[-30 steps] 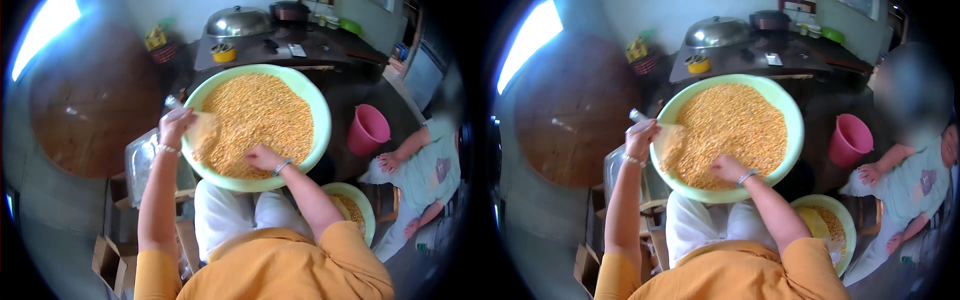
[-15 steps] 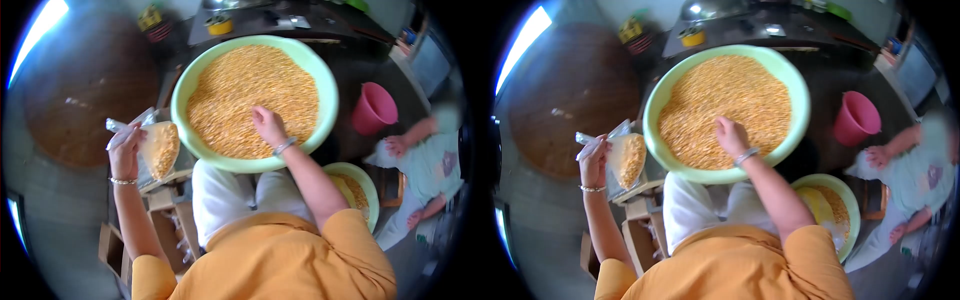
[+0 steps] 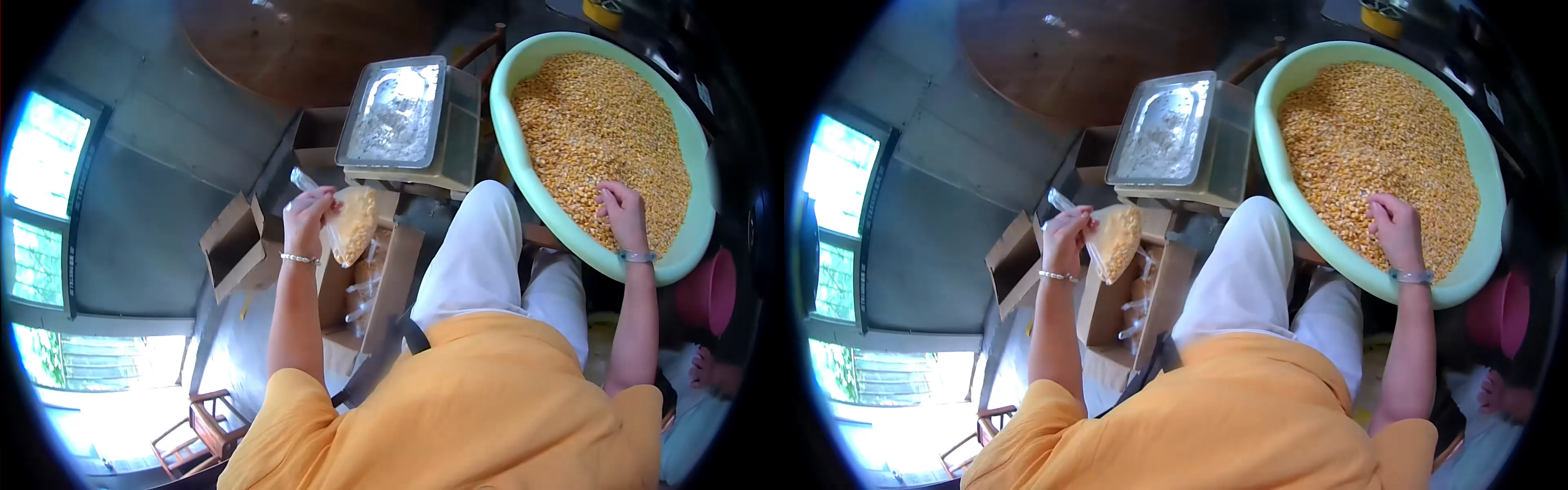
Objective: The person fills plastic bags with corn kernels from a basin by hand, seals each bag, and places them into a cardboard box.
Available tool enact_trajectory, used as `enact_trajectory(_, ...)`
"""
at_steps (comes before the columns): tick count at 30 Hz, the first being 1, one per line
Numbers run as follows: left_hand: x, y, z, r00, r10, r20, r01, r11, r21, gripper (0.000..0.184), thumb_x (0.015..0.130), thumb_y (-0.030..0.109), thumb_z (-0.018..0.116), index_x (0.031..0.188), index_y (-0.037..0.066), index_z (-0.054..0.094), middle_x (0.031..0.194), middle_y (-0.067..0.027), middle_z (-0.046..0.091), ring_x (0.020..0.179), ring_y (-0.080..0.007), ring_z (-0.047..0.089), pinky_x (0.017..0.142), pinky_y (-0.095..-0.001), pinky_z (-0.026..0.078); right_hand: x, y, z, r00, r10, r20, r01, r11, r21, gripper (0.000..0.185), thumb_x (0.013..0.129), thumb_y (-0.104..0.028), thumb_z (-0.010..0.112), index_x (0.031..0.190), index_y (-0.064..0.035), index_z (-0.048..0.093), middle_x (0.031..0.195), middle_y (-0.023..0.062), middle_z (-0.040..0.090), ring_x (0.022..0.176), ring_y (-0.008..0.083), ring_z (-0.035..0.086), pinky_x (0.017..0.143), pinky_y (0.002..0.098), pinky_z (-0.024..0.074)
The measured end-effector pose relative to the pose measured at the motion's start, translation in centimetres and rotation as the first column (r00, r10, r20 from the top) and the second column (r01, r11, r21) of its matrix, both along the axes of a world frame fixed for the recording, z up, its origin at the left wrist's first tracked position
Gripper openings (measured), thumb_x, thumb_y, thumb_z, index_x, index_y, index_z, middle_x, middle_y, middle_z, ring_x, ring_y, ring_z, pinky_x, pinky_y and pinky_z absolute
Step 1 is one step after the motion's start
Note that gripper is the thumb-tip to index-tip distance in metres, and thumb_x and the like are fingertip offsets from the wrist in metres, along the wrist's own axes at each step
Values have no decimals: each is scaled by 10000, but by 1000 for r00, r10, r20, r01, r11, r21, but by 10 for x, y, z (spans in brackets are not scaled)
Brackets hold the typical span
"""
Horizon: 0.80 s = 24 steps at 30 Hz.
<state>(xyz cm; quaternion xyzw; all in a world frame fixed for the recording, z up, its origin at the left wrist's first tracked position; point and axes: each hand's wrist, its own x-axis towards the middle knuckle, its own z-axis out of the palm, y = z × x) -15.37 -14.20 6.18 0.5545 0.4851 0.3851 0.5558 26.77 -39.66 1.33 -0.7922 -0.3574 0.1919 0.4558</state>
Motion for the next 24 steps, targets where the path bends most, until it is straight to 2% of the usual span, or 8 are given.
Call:
enact_trajectory(5, -66, 2, -92, 967, 252, -39, -255, 957, -139, 172, 762, -5, 585, 902, -98, 617, 765, -121, 652, 643, -152, 625, 591, -239, 489, 4, 1, -4, 998, -34, -49, 33, 999, -22, 181, 899, -101, 511, 1014, -25, 628, 747, 38, 630, 537, 55, 559, 451, 182, 429)
enact_trajectory(6, -77, 1, -113, 955, 292, -48, -296, 939, -177, 189, 782, 49, 581, 951, -26, 621, 757, -79, 653, 630, -119, 603, 498, -199, 409, 8, 1, -8, 999, -34, -37, 33, 999, -24, 187, 905, -107, 507, 1026, -26, 623, 750, 34, 628, 531, 53, 557, 447, 178, 425)
enact_trajectory(10, -131, -9, -180, 883, 453, -125, -468, 819, -332, 191, 764, 25, 589, 947, -21, 620, 744, -86, 648, 597, -140, 607, 451, -224, 417, 18, -1, -18, 996, -12, -88, 11, 1000, -11, 201, 916, -121, 504, 1052, -20, 612, 754, 28, 625, 524, 50, 552, 437, 169, 417)
enact_trajectory(15, -158, -44, -196, 810, 503, -301, -586, 714, -383, 154, 769, 48, 598, 911, -4, 625, 718, -88, 639, 488, -138, 547, 410, -228, 401, 19, 1, -18, 996, -34, -86, 32, 999, -29, 197, 919, -121, 500, 1040, -16, 615, 761, 23, 615, 531, 46, 536, 447, 171, 415)
enact_trajectory(18, -162, -65, -218, 719, 570, -398, -694, 621, -363, 105, 781, 130, 614, 846, 51, 637, 656, -45, 608, 415, -114, 453, 368, -234, 358, 21, 0, -19, 997, -25, -72, 23, 999, -33, 202, 920, -122, 498, 1049, -16, 613, 759, 22, 615, 538, 46, 534, 454, 172, 418)
enact_trajectory(19, -173, -71, -237, 707, 581, -402, -707, 571, -417, 104, 794, 143, 609, 797, 39, 607, 647, -56, 602, 405, -119, 454, 350, -248, 354, 22, 0, -19, 997, -24, -68, 22, 999, -41, 203, 920, -120, 498, 1052, -15, 611, 759, 22, 614, 539, 45, 533, 454, 172, 418)
enact_trajectory(22, -181, -94, -260, 587, 640, -495, -805, 400, -438, 96, 798, 119, 602, 796, 23, 591, 642, -60, 598, 405, -130, 464, 349, -255, 357, 24, 0, -22, 998, -18, -68, 14, 998, -58, 204, 920, -114, 497, 1060, -13, 606, 760, 20, 611, 543, 45, 533, 454, 173, 414)
enact_trajectory(24, -197, -116, -292, 439, 808, -394, -850, 232, -473, 87, 800, 99, 595, 765, 21, 578, 634, -66, 594, 410, -138, 472, 349, -258, 356, 27, -1, -24, 997, -11, -76, 8, 999, -48, 204, 920, -110, 496, 1064, -11, 603, 760, 19, 608, 543, 45, 534, 450, 172, 410)
